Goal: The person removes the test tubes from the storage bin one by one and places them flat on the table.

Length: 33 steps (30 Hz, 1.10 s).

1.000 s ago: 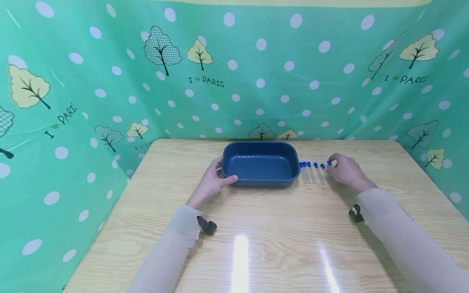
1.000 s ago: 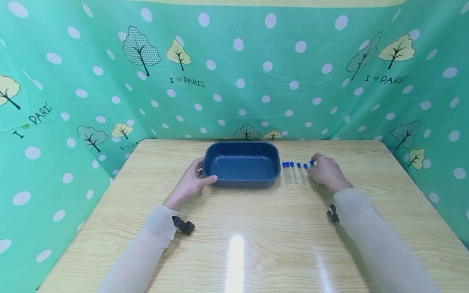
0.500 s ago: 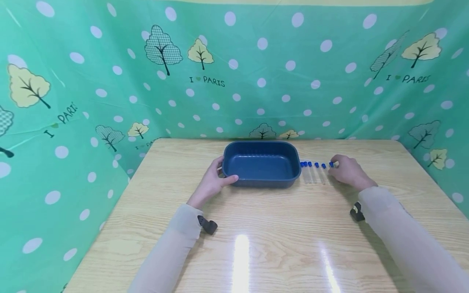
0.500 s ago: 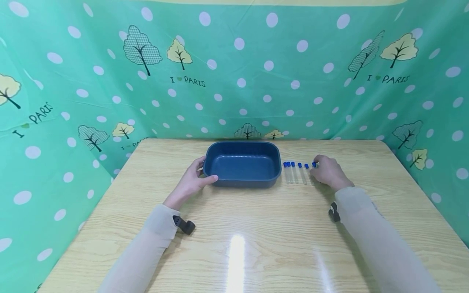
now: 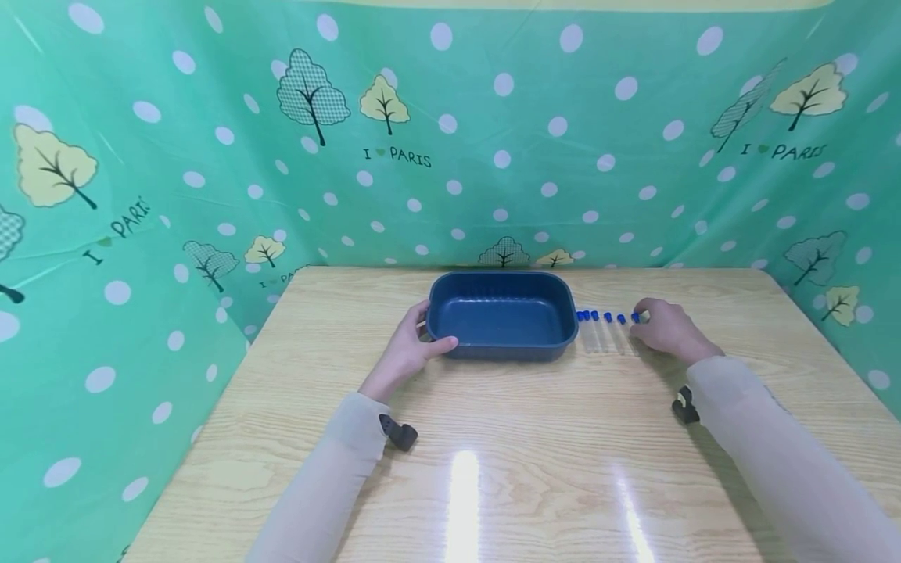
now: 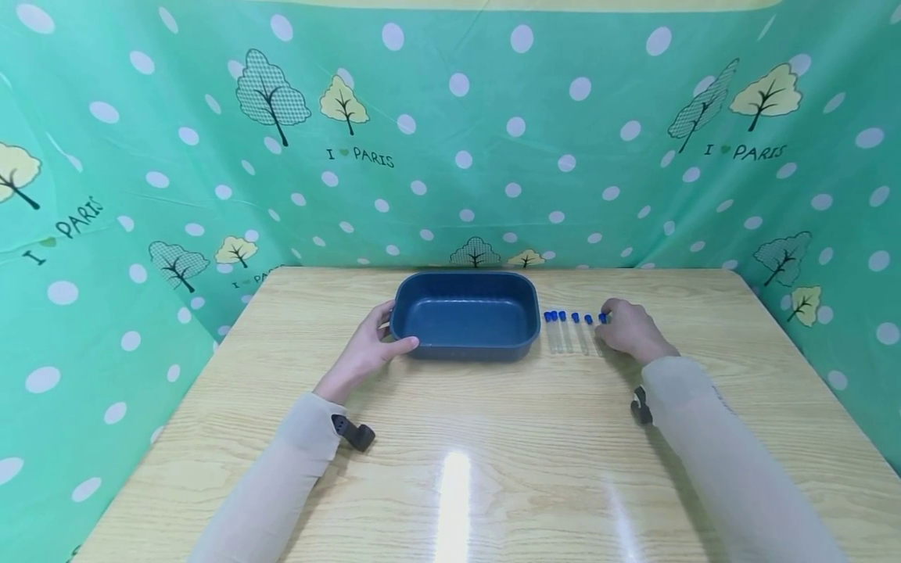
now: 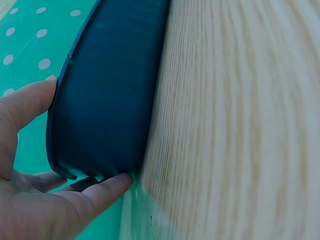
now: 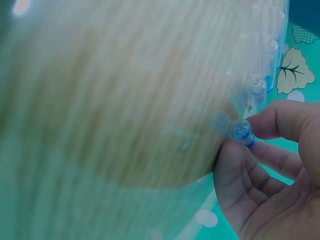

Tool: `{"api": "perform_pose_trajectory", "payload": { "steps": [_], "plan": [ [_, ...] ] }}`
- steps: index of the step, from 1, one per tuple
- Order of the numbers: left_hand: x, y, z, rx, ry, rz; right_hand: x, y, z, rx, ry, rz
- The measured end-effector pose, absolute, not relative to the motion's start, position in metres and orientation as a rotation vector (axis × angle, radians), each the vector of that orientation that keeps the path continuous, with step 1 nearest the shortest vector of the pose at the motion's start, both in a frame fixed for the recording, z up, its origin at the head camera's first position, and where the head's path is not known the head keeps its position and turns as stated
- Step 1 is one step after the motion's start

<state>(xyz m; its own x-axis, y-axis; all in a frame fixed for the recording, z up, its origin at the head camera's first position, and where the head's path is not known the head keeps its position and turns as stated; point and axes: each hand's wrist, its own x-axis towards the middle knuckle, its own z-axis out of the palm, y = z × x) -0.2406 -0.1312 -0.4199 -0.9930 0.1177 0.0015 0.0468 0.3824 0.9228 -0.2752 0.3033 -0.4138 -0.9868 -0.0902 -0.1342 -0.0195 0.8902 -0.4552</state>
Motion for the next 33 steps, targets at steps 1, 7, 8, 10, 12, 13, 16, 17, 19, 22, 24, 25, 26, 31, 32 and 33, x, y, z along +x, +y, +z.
{"api": "perform_pose_trajectory", "payload": {
  "steps": [1, 7, 8, 10, 12, 13, 16, 17, 19, 22, 24, 25, 26, 31, 32, 33],
  "plan": [
    [-0.2404, -0.1312, -0.4199, 0.151, 2.559, 1.702, -0.2753, 0.3034, -0.4138, -0.083, 2.905, -0.692],
    [-0.2399, -0.131, -0.42, 0.15, 2.558, 1.698, -0.2747, 0.3033, -0.4131, -0.062, 2.902, -0.691],
    [-0.2398, -0.131, -0.4201, 0.151, 2.558, 1.699, -0.2745, 0.3032, -0.4131, -0.062, 2.904, -0.692],
    [-0.2399, -0.1309, -0.4201, 0.15, 2.559, 1.698, -0.2744, 0.3035, -0.4132, -0.066, 2.907, -0.696],
    [-0.2397, -0.1309, -0.4199, 0.149, 2.559, 1.698, -0.2746, 0.304, -0.4136, -0.063, 2.905, -0.701],
    [-0.2396, -0.1309, -0.4197, 0.149, 2.559, 1.698, -0.2747, 0.3041, -0.4138, -0.063, 2.906, -0.701],
    [-0.2393, -0.1308, -0.4191, 0.153, 2.56, 1.698, -0.2749, 0.3042, -0.4143, -0.057, 2.907, -0.702],
    [-0.2394, -0.1309, -0.4192, 0.154, 2.56, 1.698, -0.275, 0.3041, -0.4145, -0.051, 2.905, -0.704],
    [-0.2393, -0.1308, -0.4189, 0.153, 2.561, 1.697, -0.275, 0.3039, -0.4146, -0.044, 2.904, -0.702],
    [-0.2392, -0.1309, -0.4191, 0.156, 2.559, 1.702, -0.2746, 0.3034, -0.4141, -0.033, 2.895, -0.707],
    [-0.2392, -0.1306, -0.4192, 0.155, 2.56, 1.708, -0.2739, 0.3031, -0.4135, -0.034, 2.898, -0.712],
    [-0.2393, -0.1307, -0.4194, 0.157, 2.561, 1.711, -0.2735, 0.3031, -0.4133, -0.037, 2.9, -0.715],
    [-0.2394, -0.1306, -0.4195, 0.159, 2.562, 1.714, -0.2731, 0.3032, -0.4131, -0.037, 2.901, -0.72],
    [-0.2396, -0.131, -0.4197, 0.168, 2.563, 1.717, -0.272, 0.3039, -0.4123, -0.04, 2.899, -0.734],
    [-0.2396, -0.1312, -0.4197, 0.169, 2.563, 1.717, -0.2719, 0.3038, -0.412, -0.038, 2.898, -0.734],
    [-0.2396, -0.1313, -0.4197, 0.17, 2.562, 1.717, -0.2719, 0.3038, -0.4118, -0.038, 2.898, -0.733]
  ]
}}
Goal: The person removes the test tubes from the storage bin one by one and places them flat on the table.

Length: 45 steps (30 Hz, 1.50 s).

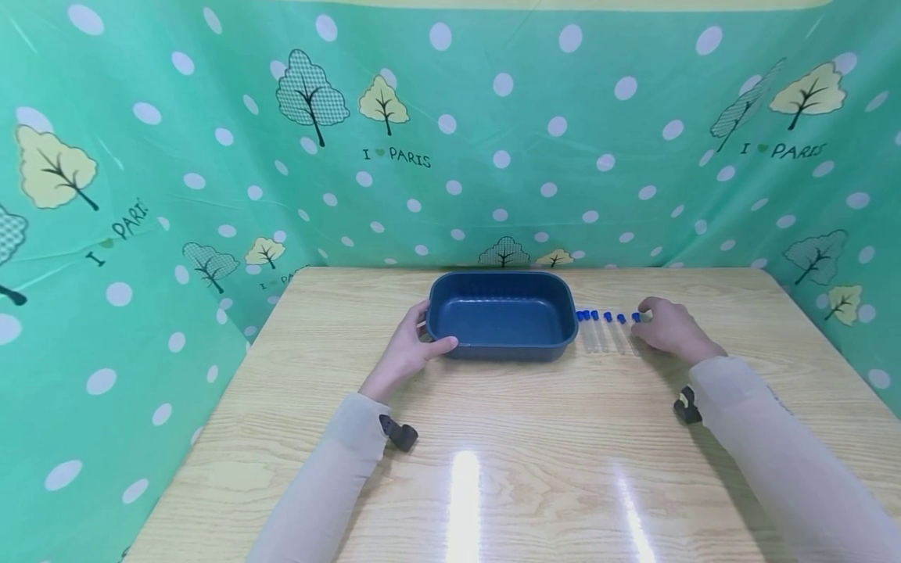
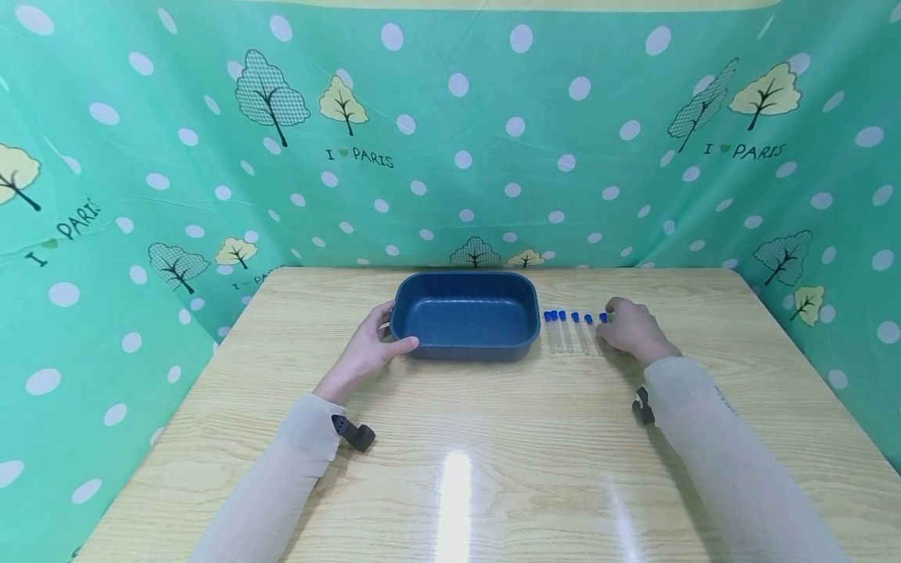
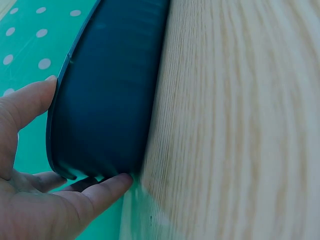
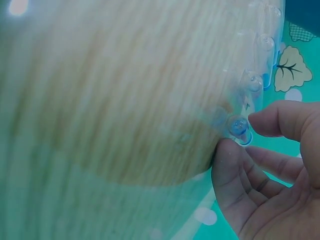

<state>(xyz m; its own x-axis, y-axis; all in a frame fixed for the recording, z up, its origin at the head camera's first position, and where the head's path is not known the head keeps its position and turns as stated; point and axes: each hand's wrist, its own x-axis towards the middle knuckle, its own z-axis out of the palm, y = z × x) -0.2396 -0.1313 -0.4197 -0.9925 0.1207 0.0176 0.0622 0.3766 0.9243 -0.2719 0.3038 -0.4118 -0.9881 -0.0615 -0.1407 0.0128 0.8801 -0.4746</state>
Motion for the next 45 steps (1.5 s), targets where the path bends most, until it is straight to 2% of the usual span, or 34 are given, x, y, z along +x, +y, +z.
{"api": "perform_pose_trajectory", "payload": {
  "steps": [23, 45],
  "plan": [
    [-0.239, -0.13, -0.418, 0.17, 2.571, 1.716, -0.266, 0.299, -0.406, -0.024, 2.869, -0.71],
    [-0.238, -0.13, -0.418, 0.154, 2.558, 1.713, -0.252, 0.284, -0.39, -0.191, 2.95, -0.696]
  ]
}}
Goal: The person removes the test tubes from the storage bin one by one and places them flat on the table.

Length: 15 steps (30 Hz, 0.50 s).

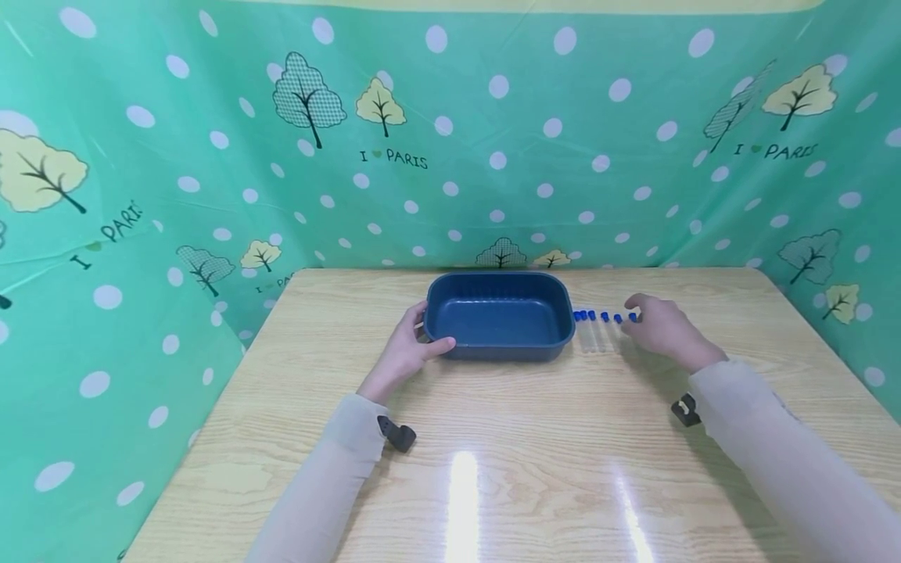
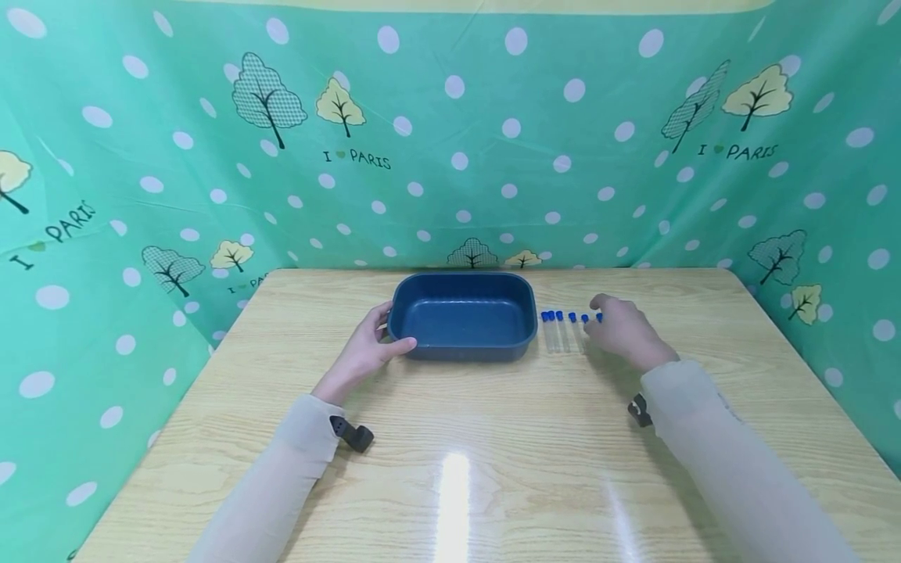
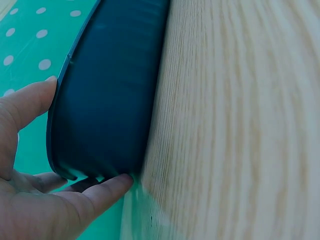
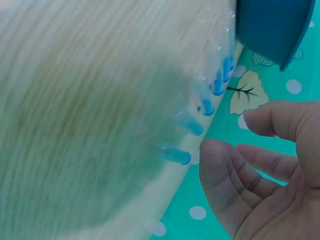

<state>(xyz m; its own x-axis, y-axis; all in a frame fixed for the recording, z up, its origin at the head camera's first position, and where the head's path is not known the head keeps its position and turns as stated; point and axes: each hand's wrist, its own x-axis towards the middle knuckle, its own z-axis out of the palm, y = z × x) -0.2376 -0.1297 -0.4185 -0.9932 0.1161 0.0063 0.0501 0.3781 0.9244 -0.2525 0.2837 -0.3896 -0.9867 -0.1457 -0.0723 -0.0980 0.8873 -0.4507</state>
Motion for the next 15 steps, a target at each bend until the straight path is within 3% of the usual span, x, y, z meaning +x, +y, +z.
{"api": "perform_pose_trajectory", "payload": {
  "steps": [15],
  "plan": [
    [-0.236, -0.13, -0.418, 0.155, 2.57, 1.703, -0.239, 0.271, -0.383, -0.24, 2.973, -0.757]
  ]
}}
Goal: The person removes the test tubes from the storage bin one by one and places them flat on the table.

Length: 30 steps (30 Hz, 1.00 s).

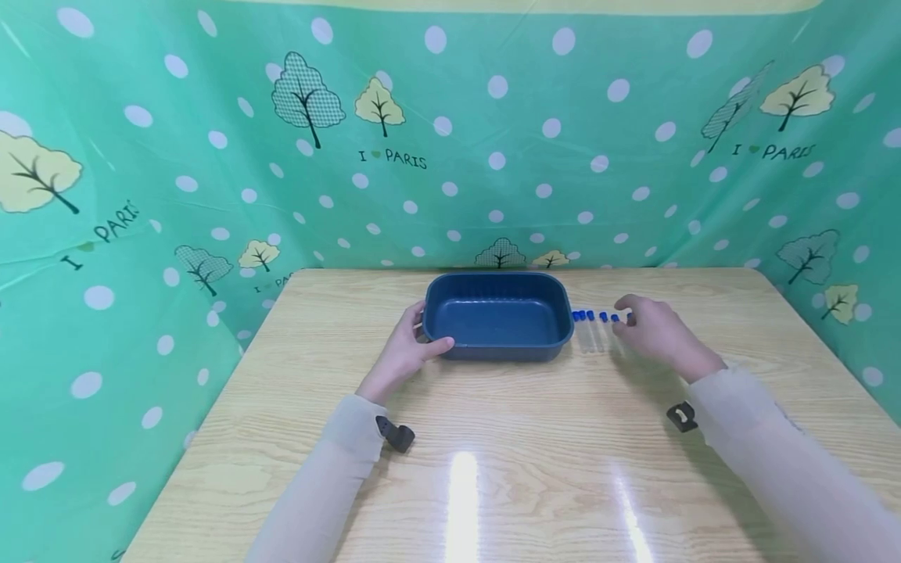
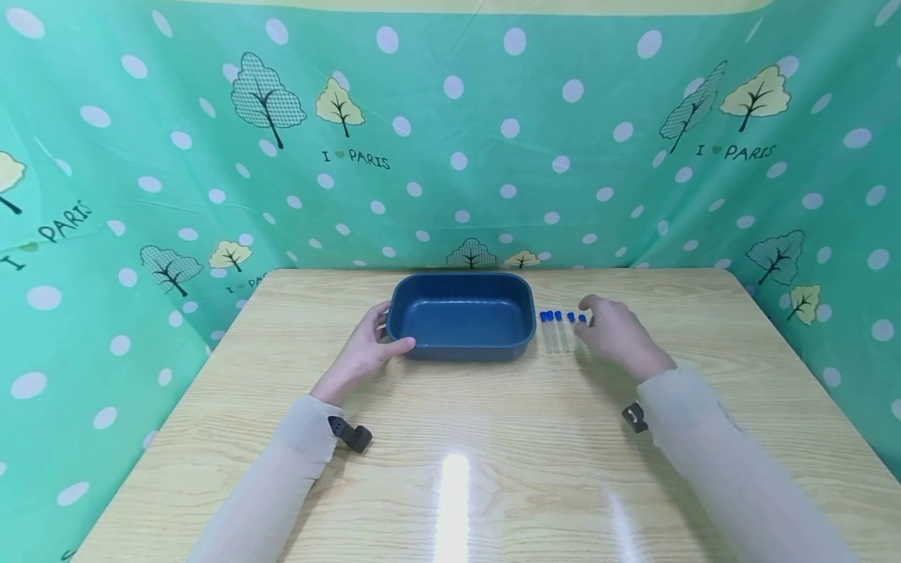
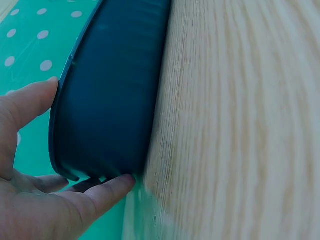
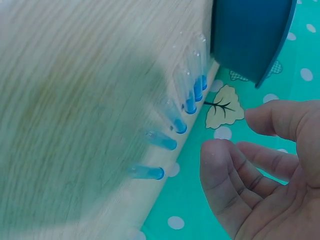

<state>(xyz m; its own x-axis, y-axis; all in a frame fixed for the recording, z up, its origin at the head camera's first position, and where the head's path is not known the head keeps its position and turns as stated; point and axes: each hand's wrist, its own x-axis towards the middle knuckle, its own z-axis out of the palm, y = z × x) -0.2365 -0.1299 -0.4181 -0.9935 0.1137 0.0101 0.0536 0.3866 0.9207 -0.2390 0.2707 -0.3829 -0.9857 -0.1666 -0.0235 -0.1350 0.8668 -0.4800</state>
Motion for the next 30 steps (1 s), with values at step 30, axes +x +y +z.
{"api": "perform_pose_trajectory", "payload": {
  "steps": [30],
  "plan": [
    [-0.228, -0.136, -0.398, 0.28, 2.911, 1.327, -0.209, 0.241, -0.366, -0.459, 3.072, -0.854]
  ]
}}
